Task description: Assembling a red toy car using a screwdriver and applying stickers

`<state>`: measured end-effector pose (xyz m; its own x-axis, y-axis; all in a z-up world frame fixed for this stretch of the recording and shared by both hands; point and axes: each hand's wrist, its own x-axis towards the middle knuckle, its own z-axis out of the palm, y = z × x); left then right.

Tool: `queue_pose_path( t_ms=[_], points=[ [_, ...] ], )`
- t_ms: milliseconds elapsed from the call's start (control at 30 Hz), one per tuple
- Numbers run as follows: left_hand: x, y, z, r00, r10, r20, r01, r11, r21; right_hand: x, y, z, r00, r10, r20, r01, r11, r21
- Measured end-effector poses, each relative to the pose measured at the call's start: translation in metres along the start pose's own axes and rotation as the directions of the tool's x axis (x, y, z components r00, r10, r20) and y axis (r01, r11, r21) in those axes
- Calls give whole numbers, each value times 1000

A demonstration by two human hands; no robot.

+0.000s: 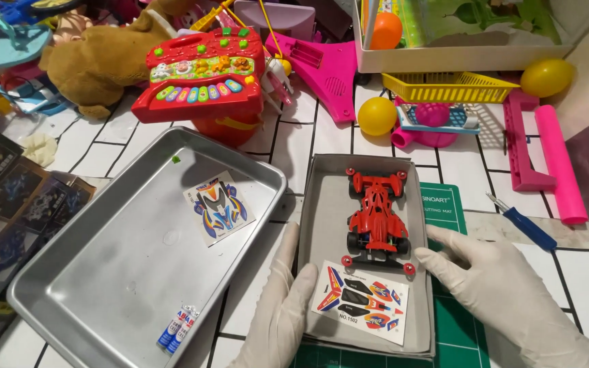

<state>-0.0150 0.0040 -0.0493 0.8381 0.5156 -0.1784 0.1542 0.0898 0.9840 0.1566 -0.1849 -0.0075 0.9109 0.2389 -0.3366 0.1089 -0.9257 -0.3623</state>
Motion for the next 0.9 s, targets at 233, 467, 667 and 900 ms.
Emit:
queue_pose_path(
  t_ms=[233, 467, 667, 900],
  points=[
    [-7, 12, 2, 980, -198, 25, 200, 978, -64, 2, 1, 5, 1000, 15, 0, -14, 968, 251],
    [-11, 7, 4, 987, -163, 0, 162, 984, -68, 23, 31, 26, 992, -40, -117, 59, 985, 161],
    [-5, -8, 15, 986, 143, -81, -161, 935, -317, 30, 53, 44, 928, -312, -205, 309, 950, -45],
    [-9, 16, 14, 992, 125, 17, -97, 839, -536, 33, 49, 61, 917, -281, -282, 318, 943, 94]
  ],
)
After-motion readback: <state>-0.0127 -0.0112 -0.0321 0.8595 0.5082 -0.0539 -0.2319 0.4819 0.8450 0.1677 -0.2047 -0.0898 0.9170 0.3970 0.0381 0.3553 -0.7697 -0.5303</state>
